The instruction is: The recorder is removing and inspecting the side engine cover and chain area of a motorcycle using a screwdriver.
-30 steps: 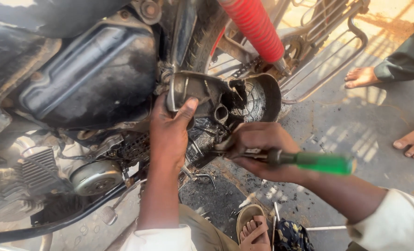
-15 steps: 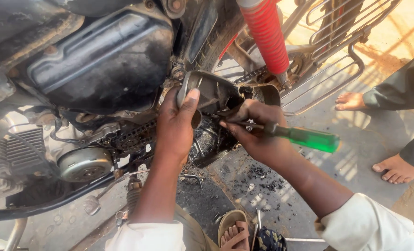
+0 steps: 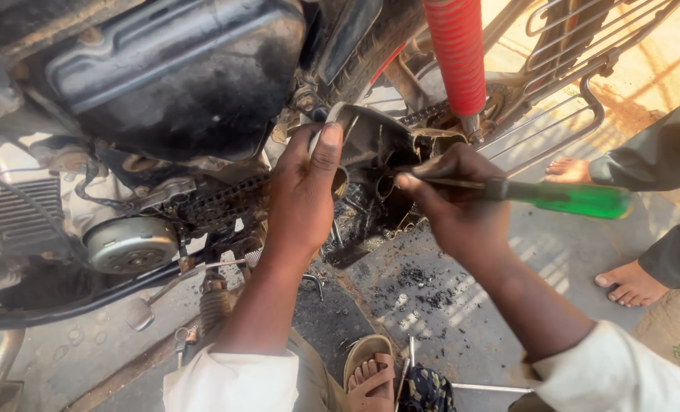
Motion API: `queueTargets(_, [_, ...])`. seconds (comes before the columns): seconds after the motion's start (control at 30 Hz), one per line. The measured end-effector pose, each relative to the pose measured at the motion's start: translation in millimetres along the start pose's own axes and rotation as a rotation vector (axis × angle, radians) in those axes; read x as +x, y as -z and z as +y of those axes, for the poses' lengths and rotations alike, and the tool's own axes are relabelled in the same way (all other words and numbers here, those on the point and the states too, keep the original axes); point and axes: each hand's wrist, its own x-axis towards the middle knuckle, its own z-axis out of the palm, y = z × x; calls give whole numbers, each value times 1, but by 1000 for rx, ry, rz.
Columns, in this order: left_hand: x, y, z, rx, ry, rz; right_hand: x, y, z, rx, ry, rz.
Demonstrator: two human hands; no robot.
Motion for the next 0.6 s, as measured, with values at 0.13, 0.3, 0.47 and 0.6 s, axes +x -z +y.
queueTargets(0.13, [8, -2, -7, 4, 83, -15, -2, -16, -9, 296, 89, -39])
queueTargets(0.3, [6, 0, -6, -66, -96, 12, -8, -13, 2, 37, -49, 27])
queueTargets(0.47, [15, -5, -11, -124, -24, -16, -4, 6, 2, -15, 155, -77])
queueTargets(0.6, [6, -2, 2, 18, 105, 37, 9, 33, 5, -33, 380, -93])
